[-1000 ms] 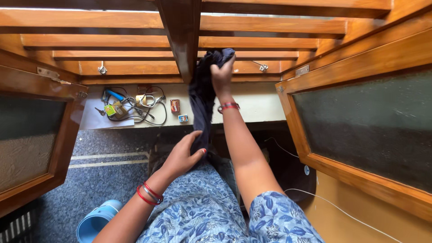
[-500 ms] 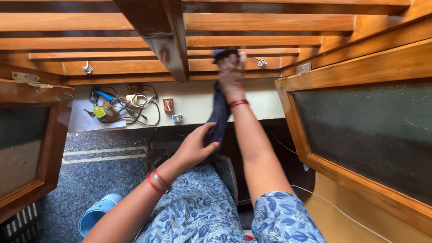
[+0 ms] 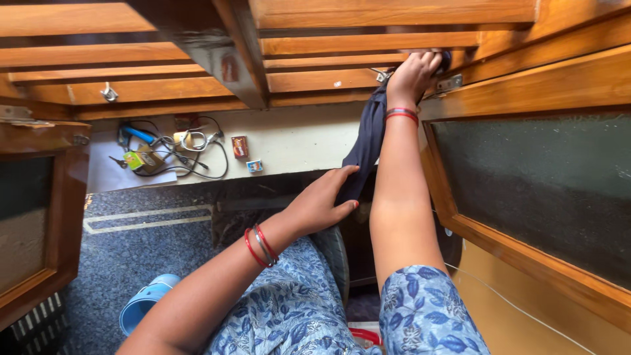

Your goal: The person wipes the wooden slats and frame of a window using a dark cloth. They move the cloth along the horizontal and vertical bars, then wipe the glass pane and the surrounding frame.

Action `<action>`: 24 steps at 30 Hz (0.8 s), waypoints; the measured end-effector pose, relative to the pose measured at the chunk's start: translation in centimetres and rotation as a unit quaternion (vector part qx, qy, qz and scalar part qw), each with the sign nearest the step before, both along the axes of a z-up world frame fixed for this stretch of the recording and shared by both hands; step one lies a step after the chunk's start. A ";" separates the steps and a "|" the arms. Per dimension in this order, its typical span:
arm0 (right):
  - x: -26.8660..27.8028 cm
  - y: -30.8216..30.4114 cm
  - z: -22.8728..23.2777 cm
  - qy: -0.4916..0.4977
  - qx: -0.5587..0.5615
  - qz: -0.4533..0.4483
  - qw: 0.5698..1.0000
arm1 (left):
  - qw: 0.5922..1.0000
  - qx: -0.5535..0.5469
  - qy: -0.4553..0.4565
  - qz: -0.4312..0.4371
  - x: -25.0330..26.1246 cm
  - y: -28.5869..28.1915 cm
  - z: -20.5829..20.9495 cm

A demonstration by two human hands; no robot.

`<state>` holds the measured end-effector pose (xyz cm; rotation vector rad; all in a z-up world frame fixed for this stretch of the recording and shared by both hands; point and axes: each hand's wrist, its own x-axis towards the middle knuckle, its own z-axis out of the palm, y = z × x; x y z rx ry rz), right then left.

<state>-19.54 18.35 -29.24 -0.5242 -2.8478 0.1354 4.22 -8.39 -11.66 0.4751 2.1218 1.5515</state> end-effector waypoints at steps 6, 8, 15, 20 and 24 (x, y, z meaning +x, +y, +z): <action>7.1 -2.6 -5.6 0.212 -0.188 0.015 0.959 | 0.999 -0.028 -0.044 0.010 1.6 -2.8 -1.1; 9.5 -4.9 -8.1 0.072 -0.311 0.012 0.948 | 0.998 -0.035 -0.049 0.004 2.2 -3.6 -1.5; 6.6 -7.5 -10.1 -0.113 -0.122 0.155 0.974 | 0.995 -0.031 -0.065 0.064 2.2 -5.7 -3.0; 6.0 -13.3 -9.4 -0.176 -0.085 0.126 0.973 | 0.991 -0.014 -0.084 0.104 2.4 -7.9 -3.5; 5.0 -19.4 -10.8 0.093 -0.011 0.304 0.948 | 0.987 -0.043 -0.099 0.117 3.2 -8.3 -4.1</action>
